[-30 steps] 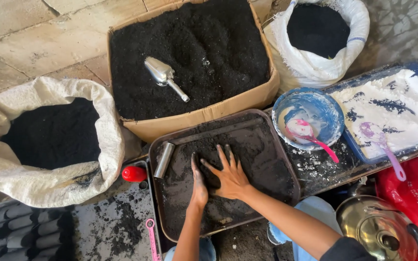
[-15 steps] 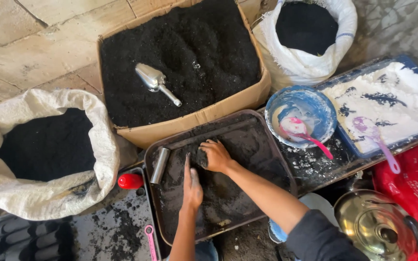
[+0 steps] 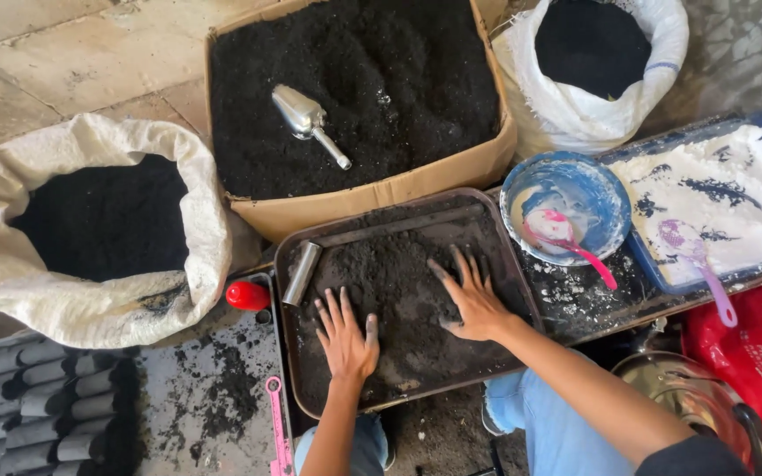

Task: Manually producing small cylindrical briquettes by filling a metal mold with black powder, compressing it with a rod, and extruding the finished product.

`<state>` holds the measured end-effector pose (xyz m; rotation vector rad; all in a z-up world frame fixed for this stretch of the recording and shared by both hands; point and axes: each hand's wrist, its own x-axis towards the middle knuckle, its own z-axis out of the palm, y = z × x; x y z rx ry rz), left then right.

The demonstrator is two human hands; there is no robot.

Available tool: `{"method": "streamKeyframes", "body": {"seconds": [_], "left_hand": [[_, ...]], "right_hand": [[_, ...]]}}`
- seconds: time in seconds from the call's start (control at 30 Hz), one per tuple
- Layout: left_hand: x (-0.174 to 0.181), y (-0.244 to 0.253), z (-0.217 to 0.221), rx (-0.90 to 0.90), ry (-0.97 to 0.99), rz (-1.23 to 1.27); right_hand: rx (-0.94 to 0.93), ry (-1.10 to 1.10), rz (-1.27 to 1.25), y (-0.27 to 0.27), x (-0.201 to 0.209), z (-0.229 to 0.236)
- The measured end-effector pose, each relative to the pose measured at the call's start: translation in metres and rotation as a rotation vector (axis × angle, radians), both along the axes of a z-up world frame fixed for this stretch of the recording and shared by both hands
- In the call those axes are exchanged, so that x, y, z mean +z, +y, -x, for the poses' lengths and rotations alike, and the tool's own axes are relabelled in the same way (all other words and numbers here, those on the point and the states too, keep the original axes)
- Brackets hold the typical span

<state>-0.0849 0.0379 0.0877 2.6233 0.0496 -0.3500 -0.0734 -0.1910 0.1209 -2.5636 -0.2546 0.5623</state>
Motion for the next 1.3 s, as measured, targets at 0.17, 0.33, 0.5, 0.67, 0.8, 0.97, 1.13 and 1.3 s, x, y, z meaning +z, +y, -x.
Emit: {"method": "streamKeyframes", "body": {"seconds": [0.17,0.33,0.5,0.67,0.8,0.97,1.13,1.3], "left_hand": [[0.009,-0.024,-0.034,-0.032,-0.031,0.196],[0.022,-0.038,-0.055,0.035,-0.05,0.59],[-0.006,-0.044,-0.054,0.016,-0.23,0.486],[-0.054,-0.045,-0.06,0.045,-0.525,0.435],[-0.029,-0.047,-0.069,0.132,-0.533,0.524],[-0.071,-0.039,-0.071,0.25,-0.494,0.622],[-0.054,-0.042,-0.062,0.243,-0.504,0.544],[-0.012,-0.03,-0.037,0.107,-0.294,0.586]], "right_hand": [[-0.049,0.035,-0.068,0.027,0.011,-0.02],[-0.096,0.031,-0.1,0.062,0.016,-0.042],[0.067,-0.237,0.048,0.075,-0.058,-0.051],[0.041,-0.521,0.016,0.08,-0.133,-0.066],[0.058,-0.841,-0.189,0.082,-0.137,-0.088],[-0.039,-0.611,-0.381,0.074,-0.099,-0.078],[-0.036,-0.454,-0.227,0.058,-0.037,-0.031],[0.085,0.02,-0.1,0.044,0.038,-0.001]]}}
